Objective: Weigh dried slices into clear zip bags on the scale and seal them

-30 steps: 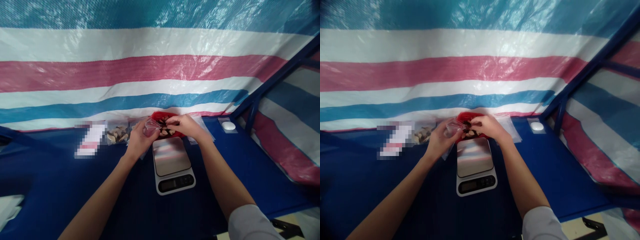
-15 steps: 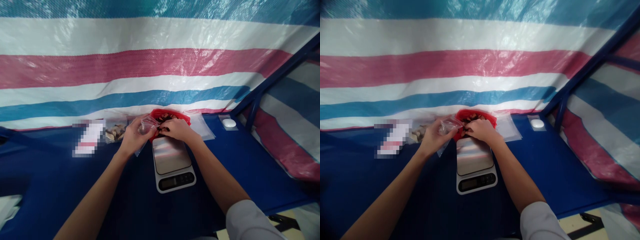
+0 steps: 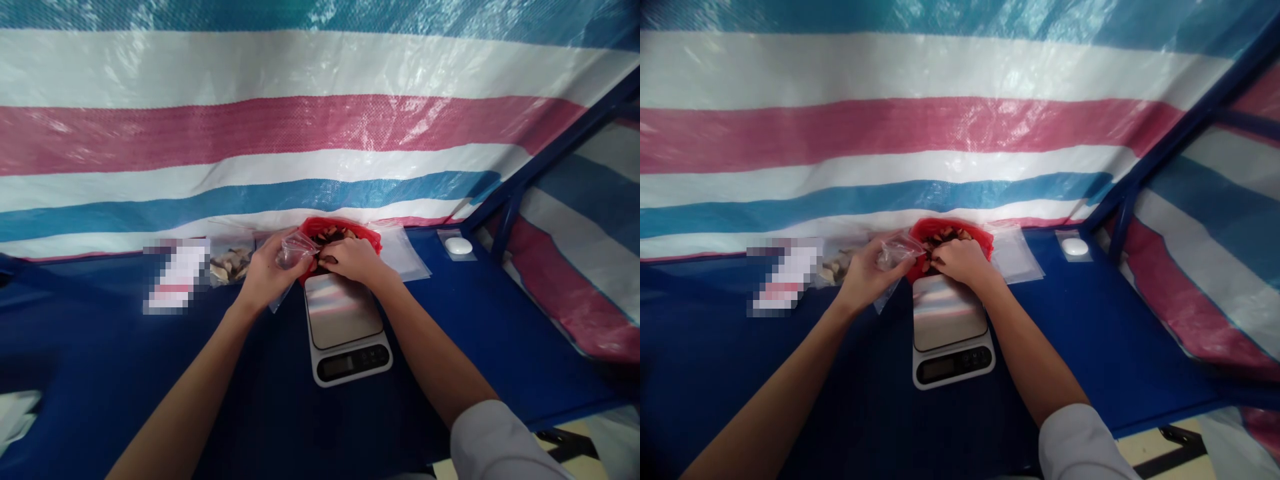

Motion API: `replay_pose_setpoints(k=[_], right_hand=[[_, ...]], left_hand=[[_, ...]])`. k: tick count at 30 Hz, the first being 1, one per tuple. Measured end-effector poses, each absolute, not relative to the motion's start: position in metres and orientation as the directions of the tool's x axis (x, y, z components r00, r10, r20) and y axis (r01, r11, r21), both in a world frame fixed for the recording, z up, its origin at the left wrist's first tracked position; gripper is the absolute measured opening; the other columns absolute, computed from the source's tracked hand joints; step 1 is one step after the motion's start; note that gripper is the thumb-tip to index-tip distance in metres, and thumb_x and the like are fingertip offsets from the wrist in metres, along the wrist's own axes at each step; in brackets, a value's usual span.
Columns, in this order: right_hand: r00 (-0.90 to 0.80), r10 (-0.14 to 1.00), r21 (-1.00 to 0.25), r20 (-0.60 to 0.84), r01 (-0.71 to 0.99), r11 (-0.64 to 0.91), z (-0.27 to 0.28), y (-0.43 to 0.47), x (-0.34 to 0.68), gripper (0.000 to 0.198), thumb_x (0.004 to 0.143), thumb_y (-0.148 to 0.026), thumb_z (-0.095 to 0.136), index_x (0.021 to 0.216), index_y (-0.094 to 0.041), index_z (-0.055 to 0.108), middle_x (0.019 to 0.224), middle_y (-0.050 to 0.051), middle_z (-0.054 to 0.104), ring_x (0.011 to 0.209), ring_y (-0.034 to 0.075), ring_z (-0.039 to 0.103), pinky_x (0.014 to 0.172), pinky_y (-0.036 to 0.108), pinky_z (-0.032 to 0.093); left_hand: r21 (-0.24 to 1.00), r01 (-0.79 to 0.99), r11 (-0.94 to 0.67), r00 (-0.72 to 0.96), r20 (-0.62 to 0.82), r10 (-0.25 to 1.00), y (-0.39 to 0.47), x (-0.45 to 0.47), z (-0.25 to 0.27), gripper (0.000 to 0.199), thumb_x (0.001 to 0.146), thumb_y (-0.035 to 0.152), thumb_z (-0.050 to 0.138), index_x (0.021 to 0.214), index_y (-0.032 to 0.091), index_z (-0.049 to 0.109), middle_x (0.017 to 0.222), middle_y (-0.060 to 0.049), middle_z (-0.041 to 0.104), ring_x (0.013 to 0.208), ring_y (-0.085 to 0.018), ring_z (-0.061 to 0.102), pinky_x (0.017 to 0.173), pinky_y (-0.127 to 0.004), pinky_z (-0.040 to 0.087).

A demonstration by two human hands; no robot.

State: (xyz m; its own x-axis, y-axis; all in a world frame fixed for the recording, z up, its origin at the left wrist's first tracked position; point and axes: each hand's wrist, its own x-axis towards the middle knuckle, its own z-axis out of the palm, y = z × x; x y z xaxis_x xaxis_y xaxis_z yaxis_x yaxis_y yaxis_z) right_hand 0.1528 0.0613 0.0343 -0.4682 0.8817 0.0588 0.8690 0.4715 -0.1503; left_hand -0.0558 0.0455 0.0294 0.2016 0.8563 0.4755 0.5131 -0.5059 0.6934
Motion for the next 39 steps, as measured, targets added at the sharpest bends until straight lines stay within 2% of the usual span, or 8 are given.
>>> replay_pose_setpoints(k=[5, 13, 22, 27, 33, 37, 39], right_hand=[[-0.435, 0.9, -0.113, 0.032, 0.893, 0.435, 0.036, 0.061, 0.155, 0.03, 0.098, -0.042, 0.051, 0.105, -0.028, 0.077, 0.105, 0.008, 0.076, 0.097, 0.028, 0.068, 0.076, 0.034, 0.048], [-0.461, 0.885, -0.119, 0.064, 0.877, 0.465, 0.032, 0.06, 0.151, 0.03, 0.097, -0.042, 0.052, 0.106, -0.03, 0.077, 0.109, 0.007, 0.076, 0.104, 0.03, 0.066, 0.082, 0.038, 0.049], [-0.469, 0.879, -0.132, 0.085, 0.869, 0.477, 0.034, 0.06, 0.154, 0.027, 0.097, -0.036, 0.053, 0.102, -0.028, 0.078, 0.104, 0.006, 0.077, 0.099, 0.027, 0.067, 0.082, 0.036, 0.046], [-0.459, 0.881, -0.258, 0.118, 0.842, 0.474, 0.034, 0.061, 0.16, 0.029, 0.096, -0.04, 0.054, 0.102, -0.028, 0.079, 0.103, 0.005, 0.077, 0.097, 0.024, 0.066, 0.077, 0.031, 0.046], [-0.424, 0.885, -0.419, 0.191, 0.78, 0.464, 0.038, 0.065, 0.172, 0.026, 0.092, -0.04, 0.06, 0.103, -0.026, 0.08, 0.096, 0.003, 0.078, 0.084, 0.018, 0.067, 0.074, 0.026, 0.044], [-0.417, 0.884, -0.655, 0.21, 0.612, 0.444, 0.048, 0.062, 0.184, 0.029, 0.093, -0.042, 0.059, 0.097, -0.021, 0.079, 0.077, 0.0, 0.075, 0.068, 0.014, 0.065, 0.069, 0.025, 0.045], [-0.42, 0.884, -0.775, 0.204, 0.482, 0.408, 0.053, 0.059, 0.187, 0.029, 0.092, -0.043, 0.06, 0.097, -0.02, 0.077, 0.078, 0.001, 0.074, 0.064, 0.014, 0.064, 0.068, 0.026, 0.048]], left_hand=[[0.693, 0.508, -0.512, 0.204, 0.48, 0.853, 0.046, -0.057, 0.03, 0.048, 0.082, 0.044, 0.072, 0.124, 0.021, 0.065, 0.122, -0.009, 0.072, 0.113, -0.029, 0.069, 0.106, -0.046, 0.052], [0.703, 0.517, -0.489, 0.182, 0.468, 0.865, 0.045, -0.056, 0.03, 0.045, 0.082, 0.045, 0.072, 0.12, 0.022, 0.068, 0.124, -0.008, 0.071, 0.113, -0.029, 0.068, 0.106, -0.046, 0.052], [0.701, 0.515, -0.494, 0.193, 0.467, 0.863, 0.046, -0.056, 0.029, 0.047, 0.082, 0.044, 0.073, 0.122, 0.02, 0.067, 0.123, -0.008, 0.072, 0.112, -0.029, 0.069, 0.106, -0.043, 0.052], [0.702, 0.521, -0.486, 0.195, 0.456, 0.868, 0.044, -0.056, 0.031, 0.047, 0.082, 0.044, 0.072, 0.123, 0.022, 0.067, 0.122, -0.007, 0.072, 0.113, -0.029, 0.069, 0.106, -0.043, 0.053], [0.711, 0.502, -0.491, 0.209, 0.451, 0.867, 0.047, -0.057, 0.029, 0.049, 0.082, 0.045, 0.073, 0.124, 0.021, 0.066, 0.122, -0.009, 0.072, 0.112, -0.03, 0.069, 0.106, -0.046, 0.052], [0.726, 0.484, -0.489, 0.236, 0.43, 0.871, 0.047, -0.057, 0.029, 0.053, 0.083, 0.045, 0.072, 0.127, 0.018, 0.065, 0.124, -0.01, 0.071, 0.114, -0.03, 0.068, 0.106, -0.045, 0.05], [0.73, 0.478, -0.489, 0.256, 0.417, 0.872, 0.046, -0.056, 0.029, 0.055, 0.083, 0.044, 0.072, 0.129, 0.016, 0.064, 0.123, -0.011, 0.071, 0.113, -0.03, 0.068, 0.105, -0.044, 0.051]])
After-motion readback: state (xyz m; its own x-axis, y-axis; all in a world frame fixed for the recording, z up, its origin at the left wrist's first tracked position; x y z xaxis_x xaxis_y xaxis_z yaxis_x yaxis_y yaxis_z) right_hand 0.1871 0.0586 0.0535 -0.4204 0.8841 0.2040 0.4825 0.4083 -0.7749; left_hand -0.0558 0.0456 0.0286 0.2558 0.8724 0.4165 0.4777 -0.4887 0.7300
